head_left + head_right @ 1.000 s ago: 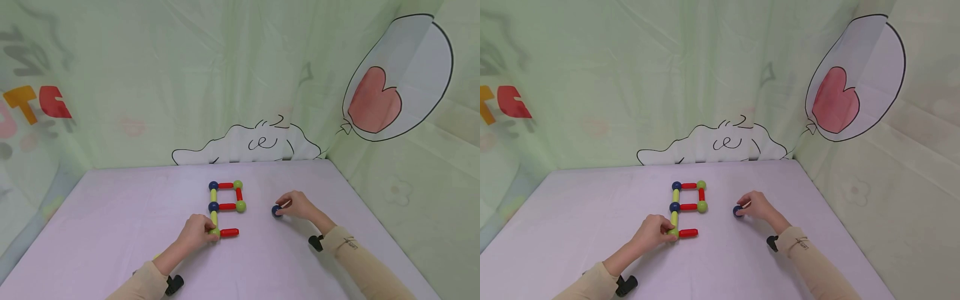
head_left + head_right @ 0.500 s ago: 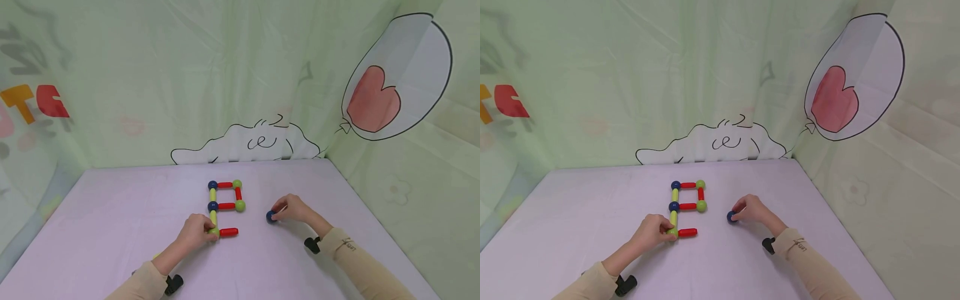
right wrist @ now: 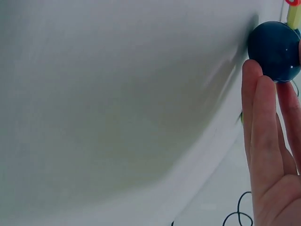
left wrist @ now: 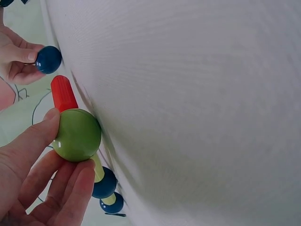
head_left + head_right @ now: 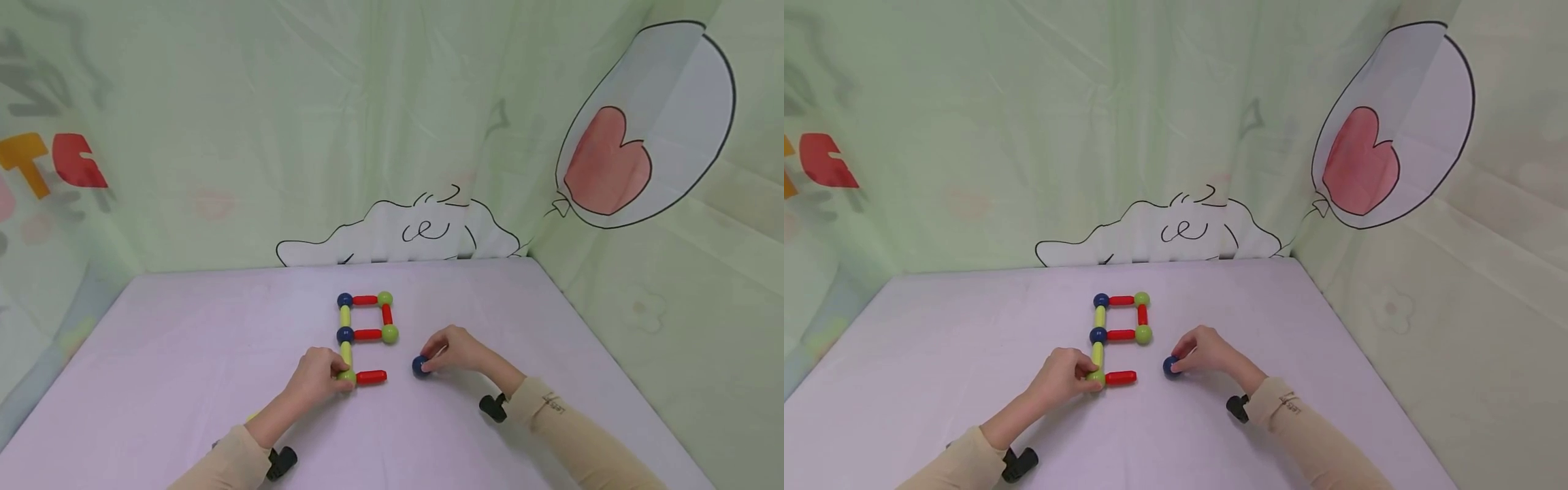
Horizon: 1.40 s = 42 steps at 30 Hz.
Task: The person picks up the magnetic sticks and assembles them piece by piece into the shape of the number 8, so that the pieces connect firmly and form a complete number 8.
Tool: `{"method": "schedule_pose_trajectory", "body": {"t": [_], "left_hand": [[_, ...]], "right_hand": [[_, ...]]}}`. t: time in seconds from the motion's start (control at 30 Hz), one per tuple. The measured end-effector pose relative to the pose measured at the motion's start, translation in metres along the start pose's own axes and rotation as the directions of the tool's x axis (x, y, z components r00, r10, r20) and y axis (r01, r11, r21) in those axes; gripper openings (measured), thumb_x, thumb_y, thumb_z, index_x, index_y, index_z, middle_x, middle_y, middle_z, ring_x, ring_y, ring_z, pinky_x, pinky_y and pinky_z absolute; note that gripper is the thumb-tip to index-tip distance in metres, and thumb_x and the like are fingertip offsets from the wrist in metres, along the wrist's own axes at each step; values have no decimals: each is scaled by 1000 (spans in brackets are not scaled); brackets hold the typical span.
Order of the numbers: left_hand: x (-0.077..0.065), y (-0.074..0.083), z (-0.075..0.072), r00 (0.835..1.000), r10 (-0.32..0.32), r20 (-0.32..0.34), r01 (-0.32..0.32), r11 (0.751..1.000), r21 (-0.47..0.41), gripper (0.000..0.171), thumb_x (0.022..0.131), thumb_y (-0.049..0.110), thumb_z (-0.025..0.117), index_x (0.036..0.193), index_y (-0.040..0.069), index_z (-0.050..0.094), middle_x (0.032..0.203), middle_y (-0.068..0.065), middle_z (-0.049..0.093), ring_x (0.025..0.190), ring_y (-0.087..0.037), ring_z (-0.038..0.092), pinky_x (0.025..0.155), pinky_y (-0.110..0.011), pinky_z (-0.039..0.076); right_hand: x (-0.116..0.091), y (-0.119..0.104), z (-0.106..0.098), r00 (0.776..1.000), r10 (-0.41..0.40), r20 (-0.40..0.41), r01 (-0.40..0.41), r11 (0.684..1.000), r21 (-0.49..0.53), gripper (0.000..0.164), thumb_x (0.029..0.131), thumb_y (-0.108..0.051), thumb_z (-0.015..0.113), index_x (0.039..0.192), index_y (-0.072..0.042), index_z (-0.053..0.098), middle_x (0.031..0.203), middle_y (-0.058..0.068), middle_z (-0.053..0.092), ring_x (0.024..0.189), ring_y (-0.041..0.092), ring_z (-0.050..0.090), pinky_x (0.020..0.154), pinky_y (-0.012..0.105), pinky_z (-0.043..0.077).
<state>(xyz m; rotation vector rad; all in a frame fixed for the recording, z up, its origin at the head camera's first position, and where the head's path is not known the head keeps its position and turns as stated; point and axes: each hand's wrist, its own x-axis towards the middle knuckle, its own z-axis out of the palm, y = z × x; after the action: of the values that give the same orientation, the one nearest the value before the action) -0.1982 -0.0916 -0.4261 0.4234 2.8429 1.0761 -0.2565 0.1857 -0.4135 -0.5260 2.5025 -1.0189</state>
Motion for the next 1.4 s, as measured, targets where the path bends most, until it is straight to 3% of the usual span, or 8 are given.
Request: {"method": "schedule_pose_trajectory", "body": {"t": [0.3, 0.63, 1.4], "left_hand": [[1, -1, -1, 1000, 14, -5, -14, 1000, 0, 26, 67, 13, 81, 88, 1, 72, 68, 2, 61, 62, -10, 50, 54, -19, 43], [1, -1, 0, 1000, 5, -6, -5, 1000, 5, 27, 67, 13, 81, 89, 1, 72, 70, 2, 62, 62, -10, 49, 54, -18, 43], [-3, -1, 2, 1000, 7, -4, -7, 1000, -4, 27, 67, 12, 81, 90, 0, 72, 69, 2, 61, 61, -9, 49, 53, -18, 43]], "right_hand": [[7, -11, 20, 999, 18, 32, -19, 999, 41, 21, 73, -14, 77, 92, -5, 69, 85, 2, 65, 75, 15, 61, 67, 27, 52], [8, -20, 36, 999, 32, 9, -33, 994, 107, 23, 74, -14, 76, 93, -4, 69, 85, 3, 65, 73, 15, 62, 66, 28, 53], [5, -26, 41, 998, 60, -28, -57, 994, 90, 27, 75, -12, 75, 99, -1, 69, 89, 6, 67, 73, 15, 63, 63, 27, 53]]}}
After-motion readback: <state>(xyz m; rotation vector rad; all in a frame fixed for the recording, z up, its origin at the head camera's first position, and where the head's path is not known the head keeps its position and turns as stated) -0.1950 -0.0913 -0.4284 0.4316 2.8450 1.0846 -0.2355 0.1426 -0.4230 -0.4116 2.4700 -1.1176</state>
